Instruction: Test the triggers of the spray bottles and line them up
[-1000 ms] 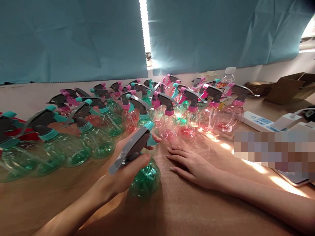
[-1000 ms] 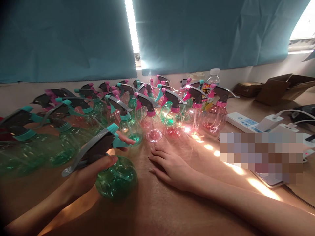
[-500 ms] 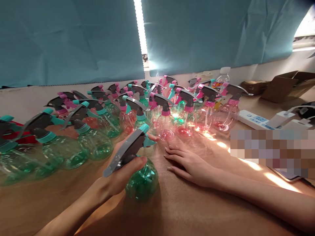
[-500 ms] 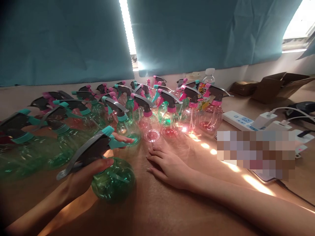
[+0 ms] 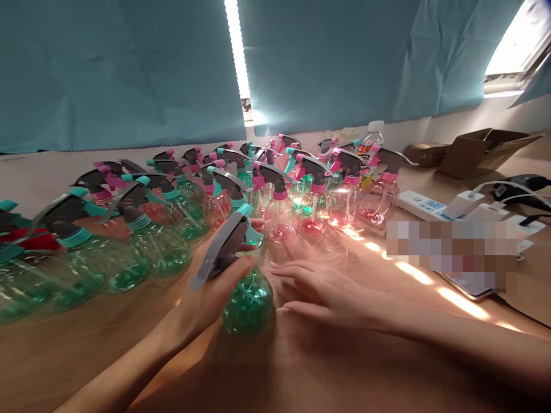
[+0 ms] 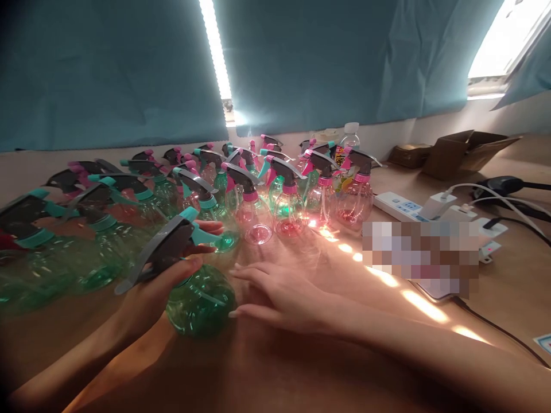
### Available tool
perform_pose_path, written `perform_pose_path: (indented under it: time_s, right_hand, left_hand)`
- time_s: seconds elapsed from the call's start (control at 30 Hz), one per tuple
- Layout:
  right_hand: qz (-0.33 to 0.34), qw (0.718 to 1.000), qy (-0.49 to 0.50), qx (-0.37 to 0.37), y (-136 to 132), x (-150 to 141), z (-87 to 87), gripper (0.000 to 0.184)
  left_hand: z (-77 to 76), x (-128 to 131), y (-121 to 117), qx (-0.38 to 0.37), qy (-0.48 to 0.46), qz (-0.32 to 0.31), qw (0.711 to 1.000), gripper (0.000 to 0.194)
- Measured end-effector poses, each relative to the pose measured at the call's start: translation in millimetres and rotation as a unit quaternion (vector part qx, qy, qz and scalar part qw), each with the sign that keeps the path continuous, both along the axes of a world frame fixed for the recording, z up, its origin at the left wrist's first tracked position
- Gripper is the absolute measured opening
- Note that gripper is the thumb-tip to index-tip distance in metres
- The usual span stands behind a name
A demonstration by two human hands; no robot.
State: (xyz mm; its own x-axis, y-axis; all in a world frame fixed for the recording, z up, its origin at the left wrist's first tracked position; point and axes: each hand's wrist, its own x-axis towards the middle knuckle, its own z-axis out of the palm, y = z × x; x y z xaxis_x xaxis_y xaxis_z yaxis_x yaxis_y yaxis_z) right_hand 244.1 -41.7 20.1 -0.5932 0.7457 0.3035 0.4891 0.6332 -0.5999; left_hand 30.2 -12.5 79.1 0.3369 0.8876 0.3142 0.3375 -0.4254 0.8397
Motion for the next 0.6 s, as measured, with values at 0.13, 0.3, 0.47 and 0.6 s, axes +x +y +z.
perform_pose_path:
  time_s: [0.13, 0.3, 0.47, 0.6]
  right_hand:
    - [-0.032, 0.999, 0.039, 0.003, -14.9, -15.7, 18.0, 0.067]
    - [-0.065, 0.997, 0.046, 0.01, -22.5, -43.4, 32.6, 0.075]
    - [-0.065, 0.997, 0.027, 0.042, -21.6, -68.6, 33.3, 0.062]
    - [-0.04, 0.998, 0.03, 0.034, -14.2, -85.2, 31.4, 0.046]
  left_hand:
    - [-1.9, 4.3, -8.7, 0.034, 0.013, 0.026, 0.999, 0.019]
    - [-5.7, 1.3, -15.4, 0.071, 0.02, 0.024, 0.997, 0.032]
    - [-3.3, -14.9, -17.8, 0.041, 0.04, 0.012, 0.998, 0.043]
    - [-0.5, -39.3, -20.5, 0.007, 0.049, 0.022, 0.999, 0.064]
